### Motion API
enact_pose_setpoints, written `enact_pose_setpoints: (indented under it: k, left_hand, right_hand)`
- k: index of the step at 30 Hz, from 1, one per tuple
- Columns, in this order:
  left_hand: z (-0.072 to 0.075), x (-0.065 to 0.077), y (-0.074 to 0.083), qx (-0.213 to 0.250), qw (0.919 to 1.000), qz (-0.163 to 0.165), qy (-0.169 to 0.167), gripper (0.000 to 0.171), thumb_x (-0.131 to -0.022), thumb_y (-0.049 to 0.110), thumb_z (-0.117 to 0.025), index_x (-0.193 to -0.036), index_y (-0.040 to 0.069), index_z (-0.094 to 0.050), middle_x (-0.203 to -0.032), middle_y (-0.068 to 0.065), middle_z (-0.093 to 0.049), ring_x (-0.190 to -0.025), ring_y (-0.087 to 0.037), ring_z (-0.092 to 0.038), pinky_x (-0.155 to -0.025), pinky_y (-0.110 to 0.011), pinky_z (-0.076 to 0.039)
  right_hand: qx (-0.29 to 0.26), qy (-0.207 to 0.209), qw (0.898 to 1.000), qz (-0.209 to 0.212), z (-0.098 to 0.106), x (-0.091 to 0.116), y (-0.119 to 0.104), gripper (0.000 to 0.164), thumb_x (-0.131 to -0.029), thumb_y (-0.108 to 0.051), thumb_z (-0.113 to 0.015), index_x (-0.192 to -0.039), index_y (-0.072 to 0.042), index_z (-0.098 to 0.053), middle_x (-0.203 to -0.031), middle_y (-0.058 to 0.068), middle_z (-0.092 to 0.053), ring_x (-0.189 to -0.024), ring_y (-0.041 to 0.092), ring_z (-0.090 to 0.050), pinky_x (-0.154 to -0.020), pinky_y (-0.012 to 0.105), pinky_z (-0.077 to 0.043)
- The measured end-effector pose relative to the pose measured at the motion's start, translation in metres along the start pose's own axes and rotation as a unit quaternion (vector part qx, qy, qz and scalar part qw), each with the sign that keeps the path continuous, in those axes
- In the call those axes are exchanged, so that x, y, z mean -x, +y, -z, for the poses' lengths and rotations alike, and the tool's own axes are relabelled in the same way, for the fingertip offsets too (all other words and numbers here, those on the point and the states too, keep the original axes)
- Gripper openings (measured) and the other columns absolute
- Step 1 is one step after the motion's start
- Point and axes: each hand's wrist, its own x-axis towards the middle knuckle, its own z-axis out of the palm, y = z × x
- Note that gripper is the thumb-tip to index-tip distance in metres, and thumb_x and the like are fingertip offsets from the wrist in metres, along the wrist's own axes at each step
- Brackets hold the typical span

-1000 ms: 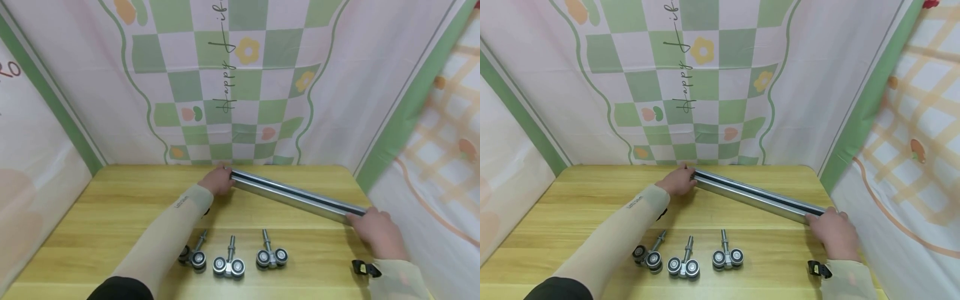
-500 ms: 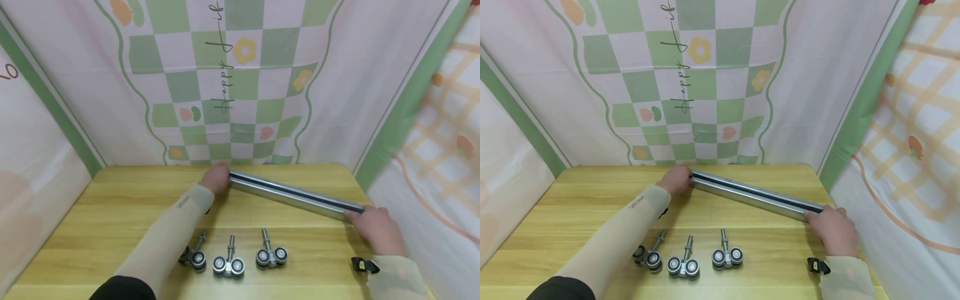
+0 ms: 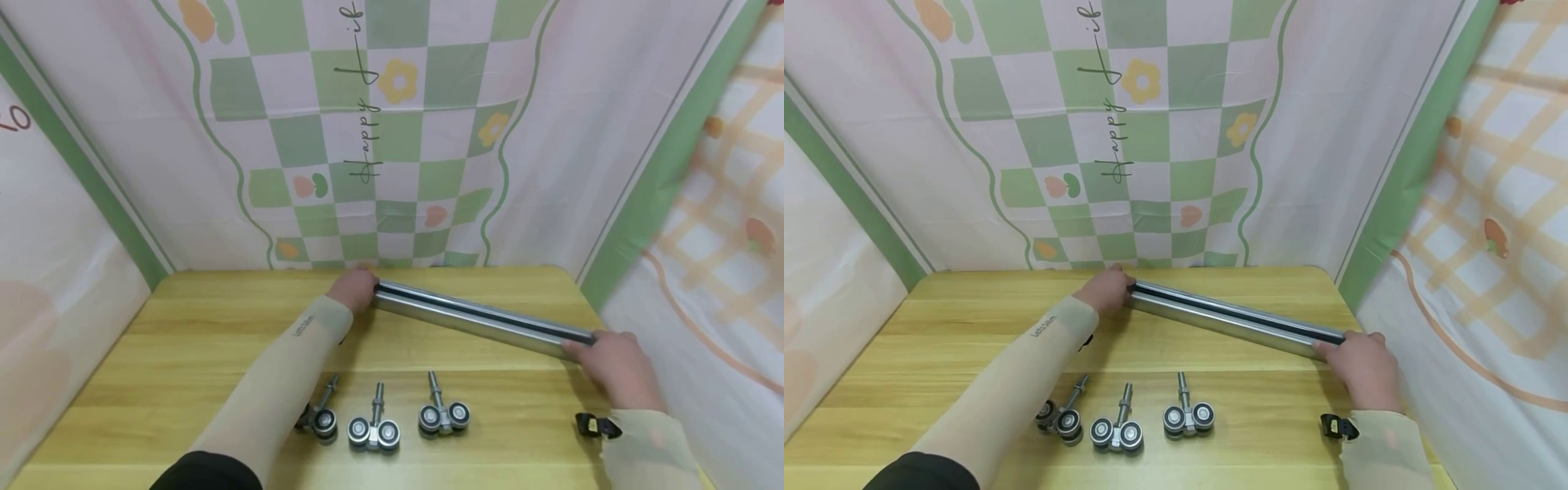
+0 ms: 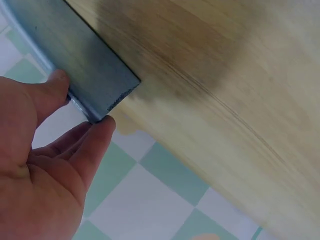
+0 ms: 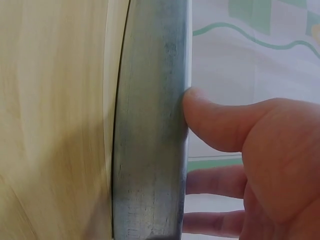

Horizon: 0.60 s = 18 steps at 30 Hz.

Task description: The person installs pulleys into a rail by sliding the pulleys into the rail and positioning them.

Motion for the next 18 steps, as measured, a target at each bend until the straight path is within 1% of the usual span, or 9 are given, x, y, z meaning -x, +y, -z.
enact_pose_setpoints:
  k: [2, 5, 7, 9, 10, 12, 14, 16, 18]
  left_hand:
    - [0.0, -0.001, -0.002, 0.017, 0.9999, 0.002, -0.001, 0.027, -0.099, 0.008, -0.057, -0.124, 0.007, -0.068, -0.141, -0.013, -0.05, -0.122, -0.028, -0.053, -0.104, -0.039, -0.044]
    - [-0.002, -0.003, -0.006, 0.02, 0.9998, -0.002, -0.002, 0.023, -0.096, 0.005, -0.059, -0.115, 0.009, -0.072, -0.122, -0.007, -0.06, -0.105, -0.021, -0.059, -0.093, -0.034, -0.05]
    - [-0.002, -0.004, -0.009, 0.023, 0.9997, -0.005, -0.003, 0.019, -0.095, 0.004, -0.059, -0.108, 0.008, -0.073, -0.108, -0.004, -0.064, -0.094, -0.019, -0.06, -0.088, -0.033, -0.052]
    - [-0.001, -0.004, -0.011, 0.029, 0.9996, 0.0, -0.007, 0.017, -0.095, 0.004, -0.058, -0.104, 0.009, -0.072, -0.098, -0.002, -0.065, -0.088, -0.018, -0.06, -0.084, -0.033, -0.052]
    - [-0.001, -0.004, -0.012, 0.034, 0.9994, 0.003, -0.008, 0.017, -0.095, 0.004, -0.059, -0.103, 0.009, -0.072, -0.095, -0.002, -0.066, -0.087, -0.018, -0.06, -0.083, -0.033, -0.052]
    - [0.001, -0.004, -0.014, 0.046, 0.9988, 0.01, -0.014, 0.017, -0.095, 0.004, -0.059, -0.104, 0.008, -0.071, -0.094, -0.002, -0.066, -0.087, -0.019, -0.06, -0.083, -0.034, -0.053]
    - [0.001, -0.003, -0.017, 0.056, 0.9981, 0.018, -0.018, 0.018, -0.095, 0.004, -0.059, -0.108, 0.008, -0.071, -0.097, -0.003, -0.067, -0.089, -0.02, -0.061, -0.084, -0.035, -0.053]
    - [0.002, -0.002, -0.02, 0.066, 0.9973, 0.026, -0.018, 0.023, -0.094, 0.003, -0.061, -0.115, 0.007, -0.07, -0.106, -0.006, -0.067, -0.097, -0.022, -0.062, -0.089, -0.038, -0.052]
    - [0.002, -0.002, -0.024, 0.07, 0.997, 0.03, -0.015, 0.027, -0.094, 0.003, -0.061, -0.12, 0.005, -0.068, -0.113, -0.009, -0.067, -0.103, -0.025, -0.062, -0.094, -0.04, -0.05]
  right_hand:
    - [-0.002, 0.0, 1.0, 0.004, 0.001, 0.0, 0.0, 0.09, -0.091, -0.068, -0.054, -0.118, 0.018, -0.055, -0.094, 0.038, -0.053, -0.09, 0.05, -0.049, -0.07, 0.061, -0.045]
    - [-0.006, 0.003, 1.0, 0.011, 0.001, -0.001, -0.002, 0.087, -0.09, -0.068, -0.055, -0.113, 0.016, -0.059, -0.096, 0.039, -0.054, -0.091, 0.052, -0.05, -0.073, 0.063, -0.044]
    - [-0.01, 0.006, 1.0, 0.014, 0.0, -0.003, -0.004, 0.081, -0.09, -0.067, -0.057, -0.106, 0.013, -0.062, -0.094, 0.038, -0.055, -0.089, 0.051, -0.051, -0.072, 0.062, -0.044]
    - [-0.016, 0.009, 1.0, 0.014, 0.0, -0.005, -0.006, 0.077, -0.09, -0.066, -0.058, -0.1, 0.01, -0.064, -0.093, 0.036, -0.056, -0.088, 0.049, -0.052, -0.071, 0.061, -0.044]
    - [-0.018, 0.01, 1.0, 0.014, -0.001, -0.006, -0.007, 0.077, -0.09, -0.066, -0.059, -0.101, 0.011, -0.064, -0.094, 0.037, -0.056, -0.089, 0.05, -0.052, -0.071, 0.061, -0.044]
    - [-0.019, 0.012, 1.0, 0.016, -0.001, -0.008, -0.01, 0.077, -0.09, -0.064, -0.059, -0.102, 0.011, -0.064, -0.095, 0.038, -0.056, -0.09, 0.051, -0.053, -0.072, 0.062, -0.045]
    - [-0.019, 0.014, 1.0, 0.019, -0.002, -0.01, -0.012, 0.079, -0.09, -0.064, -0.059, -0.106, 0.013, -0.064, -0.098, 0.04, -0.056, -0.092, 0.053, -0.053, -0.074, 0.063, -0.045]
    - [-0.017, 0.013, 1.0, 0.023, -0.003, -0.012, -0.014, 0.082, -0.09, -0.065, -0.059, -0.109, 0.014, -0.063, -0.1, 0.041, -0.055, -0.094, 0.055, -0.052, -0.076, 0.065, -0.044]
    - [-0.017, 0.017, 0.999, 0.027, -0.005, -0.015, -0.016, 0.081, -0.089, -0.066, -0.059, -0.109, 0.013, -0.064, -0.101, 0.041, -0.057, -0.093, 0.054, -0.054, -0.075, 0.064, -0.045]
